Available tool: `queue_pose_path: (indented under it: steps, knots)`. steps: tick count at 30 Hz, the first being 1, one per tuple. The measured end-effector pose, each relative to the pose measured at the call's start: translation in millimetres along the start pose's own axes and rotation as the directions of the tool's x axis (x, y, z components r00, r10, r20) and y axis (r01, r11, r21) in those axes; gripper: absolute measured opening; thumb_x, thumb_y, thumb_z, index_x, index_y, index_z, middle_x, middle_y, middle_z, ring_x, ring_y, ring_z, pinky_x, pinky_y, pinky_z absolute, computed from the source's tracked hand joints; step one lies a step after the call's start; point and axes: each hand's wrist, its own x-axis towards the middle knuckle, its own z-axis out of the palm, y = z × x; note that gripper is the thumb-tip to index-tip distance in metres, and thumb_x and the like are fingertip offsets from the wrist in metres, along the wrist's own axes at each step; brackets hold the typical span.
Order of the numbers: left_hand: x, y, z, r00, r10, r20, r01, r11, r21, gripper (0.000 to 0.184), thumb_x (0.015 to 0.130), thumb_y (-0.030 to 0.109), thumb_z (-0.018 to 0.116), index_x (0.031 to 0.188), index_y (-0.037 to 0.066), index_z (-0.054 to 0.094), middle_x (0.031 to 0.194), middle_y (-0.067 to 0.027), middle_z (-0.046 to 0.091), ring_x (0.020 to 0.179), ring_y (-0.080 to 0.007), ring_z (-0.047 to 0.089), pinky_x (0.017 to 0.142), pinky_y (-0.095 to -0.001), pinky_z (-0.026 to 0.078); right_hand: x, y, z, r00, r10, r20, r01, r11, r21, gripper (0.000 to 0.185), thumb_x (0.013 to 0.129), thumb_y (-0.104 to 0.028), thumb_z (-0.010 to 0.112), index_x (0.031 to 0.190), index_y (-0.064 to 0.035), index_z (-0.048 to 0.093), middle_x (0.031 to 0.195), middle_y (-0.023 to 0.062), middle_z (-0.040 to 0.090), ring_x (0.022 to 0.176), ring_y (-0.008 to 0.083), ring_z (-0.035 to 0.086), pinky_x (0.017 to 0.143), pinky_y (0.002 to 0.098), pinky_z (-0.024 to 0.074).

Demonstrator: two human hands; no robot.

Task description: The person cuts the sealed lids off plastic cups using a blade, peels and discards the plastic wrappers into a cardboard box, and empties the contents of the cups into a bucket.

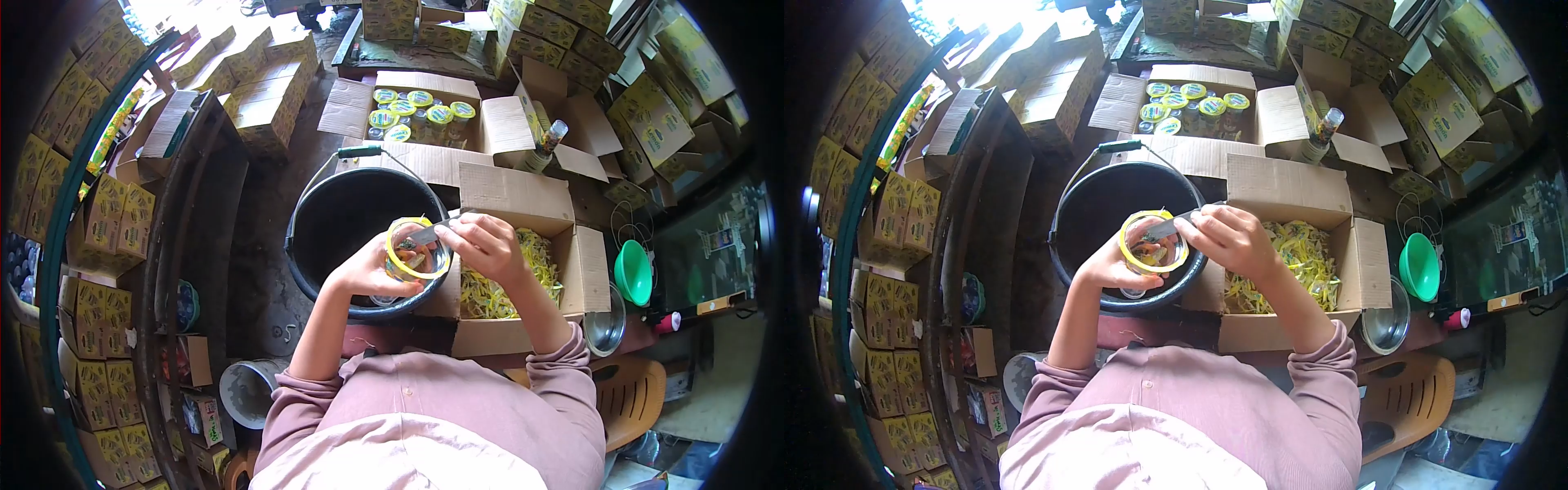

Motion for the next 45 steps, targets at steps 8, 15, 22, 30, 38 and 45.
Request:
queue_pose_path:
  steps: [8,15,22,30,38,45]
  knots:
    - [0.6,7.0,-4.9,0.998,-0.005,0.06,0.001,0.997,0.074,0.061,0.054,0.018,0.078,0.108,0.005,0.05,0.103,-0.0055,0.05,0.096,-0.0151,0.048,0.089,-0.0278,0.035,1.9,-0.4,-16.3,0.998,0.057,-0.016,-0.057,0.998,-0.005,0.027,0.062,-0.001,0.065,0.089,-0.0062,0.064,0.076,0.0045,0.059,0.069,0.0189,0.058,0.059,0.0289,0.0511]
    - [-3.1,1.0,2.5,0.948,0.204,-0.242,-0.146,0.96,0.237,0.053,0.056,0.01,0.076,0.102,0.005,0.051,0.092,-0.0042,0.055,0.089,-0.0135,0.052,0.082,-0.027,0.041,-32.1,-16.7,-8.3,0.441,0.892,0.094,-0.814,0.354,0.462,0.041,0.068,0.002,0.068,0.106,-0.0038,0.056,0.072,0.0078,0.063,0.062,0.0133,0.061,0.058,0.0243,0.0484]
    - [-11.4,-45.1,8.2,0.811,0.368,-0.454,-0.106,0.857,0.505,0.055,0.054,0.008,0.078,0.102,0.006,0.051,0.099,-0.0085,0.054,0.092,-0.0208,0.054,0.085,-0.0314,0.042,-166.9,-84.3,45.8,-0.049,0.927,0.371,-0.874,-0.22,0.434,0.051,0.067,-0.003,0.073,0.113,-0.0008,0.051,0.074,0.0068,0.065,0.064,0.0108,0.06,0.061,0.0245,0.0482]
    - [-19.9,-58.9,4.8,0.775,0.484,-0.405,-0.146,0.762,0.631,0.063,0.053,0.013,0.081,0.106,0.004,0.047,0.096,-0.0109,0.057,0.091,-0.0229,0.058,0.079,-0.0302,0.046,-167.7,-111.8,50.5,-0.068,0.926,0.371,-0.905,-0.213,0.368,0.055,0.063,-0.001,0.074,0.112,0.0003,0.051,0.073,0.0078,0.064,0.061,0.0117,0.06,0.059,0.0246,0.0496]
    - [-20.5,-61.1,2.9,0.82,0.398,-0.412,-0.183,0.863,0.47,0.064,0.052,0.011,0.082,0.107,0.004,0.049,0.101,-0.0085,0.056,0.093,-0.0195,0.057,0.083,-0.0298,0.045,-171.3,-105.0,51.3,-0.009,0.935,0.354,-0.973,-0.089,0.211,0.055,0.063,-0.004,0.075,0.112,0.0005,0.051,0.069,0.0075,0.062,0.06,0.0124,0.06,0.059,0.0253,0.0494]
    - [-18.8,-52.2,3.1,0.798,0.464,-0.384,-0.21,0.811,0.546,0.061,0.053,0.011,0.081,0.105,0.002,0.051,0.097,-0.0109,0.058,0.087,-0.0225,0.059,0.08,-0.0303,0.047,-178.9,-101.5,44.4,-0.057,0.896,0.44,-0.949,-0.185,0.254,0.056,0.065,-0.005,0.074,0.115,0.0007,0.048,0.072,0.0077,0.063,0.064,0.0118,0.06,0.061,0.0246,0.0491]
